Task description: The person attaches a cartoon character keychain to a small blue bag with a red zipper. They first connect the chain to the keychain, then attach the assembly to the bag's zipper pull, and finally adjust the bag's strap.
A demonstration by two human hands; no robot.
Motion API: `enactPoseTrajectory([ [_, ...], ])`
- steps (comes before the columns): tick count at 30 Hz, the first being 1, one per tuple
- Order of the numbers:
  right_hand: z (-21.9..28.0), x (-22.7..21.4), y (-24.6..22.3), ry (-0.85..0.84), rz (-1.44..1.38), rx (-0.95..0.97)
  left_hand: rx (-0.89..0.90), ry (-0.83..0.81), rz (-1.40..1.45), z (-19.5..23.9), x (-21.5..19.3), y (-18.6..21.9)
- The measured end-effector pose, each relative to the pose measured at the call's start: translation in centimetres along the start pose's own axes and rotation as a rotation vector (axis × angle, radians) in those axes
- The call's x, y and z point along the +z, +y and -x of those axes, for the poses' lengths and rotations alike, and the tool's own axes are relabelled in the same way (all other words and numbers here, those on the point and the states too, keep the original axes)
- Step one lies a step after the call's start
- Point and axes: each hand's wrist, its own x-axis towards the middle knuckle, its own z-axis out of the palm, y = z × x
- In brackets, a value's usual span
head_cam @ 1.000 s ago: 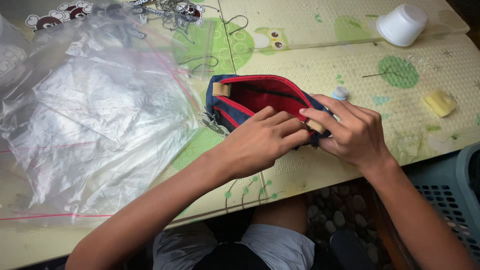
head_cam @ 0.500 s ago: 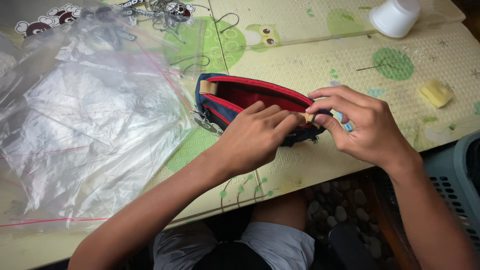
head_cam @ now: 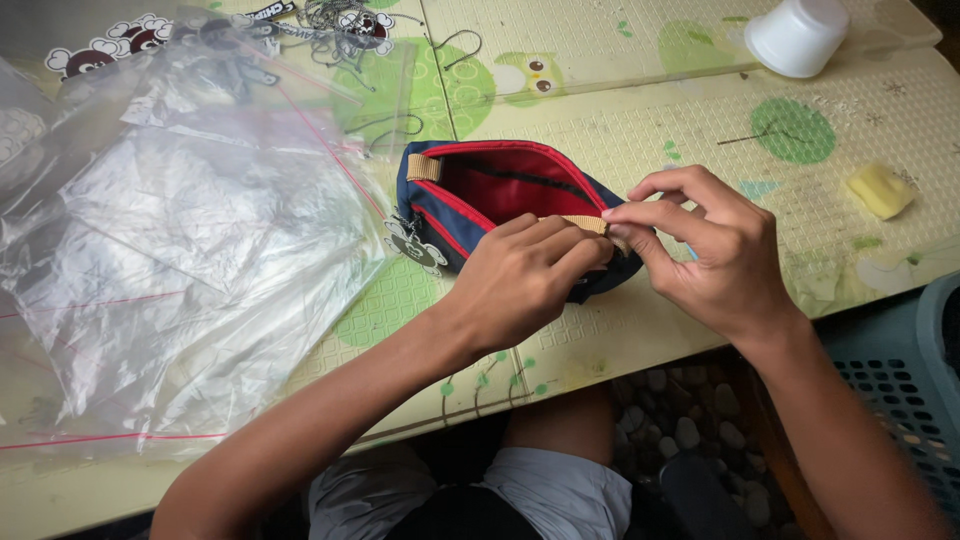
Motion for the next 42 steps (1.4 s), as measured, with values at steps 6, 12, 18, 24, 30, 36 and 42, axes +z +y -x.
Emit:
enactPoseTrajectory([
  [6, 0.3, -1.3, -0.6, -0.288, 0.028, -0.027, -0.043, 0.147, -0.073, -0.3, -0.4, 0.5],
  [12, 2.3, 0.4, -1.4, -0.240, 0.264, -0.028, 0.036, 0.135, -0.068, -0.7, -2.2, -0.1],
  [18, 4.1, 0.8, -0.2, -0.289, 0.287, -0.011, -0.059, -0.096, -0.207, 1.2, -8.0, -4.5],
  [24, 3.1, 0.9, 0.0, -0.288, 0.323, -0.012, -0.160, -0.431, 0.105, 3.6, -10.6, -8.1],
  [30, 2.4, -0.2, 0.0, -0.327, 0.351, 0.000, -0.140, -0.476, 0.129, 2.4, -11.7, -7.6],
  [36, 2.4, 0.3, 2.0, -0.336, -0.183, 0.270, -0.289, -0.449, 0.430, 1.7, -12.0, -6.7],
  [42, 1.5, 3.3, 3.8, -0.528, -0.187, 0.469, -0.644, -0.550, 0.521, 1.7, -9.4, -8.3],
])
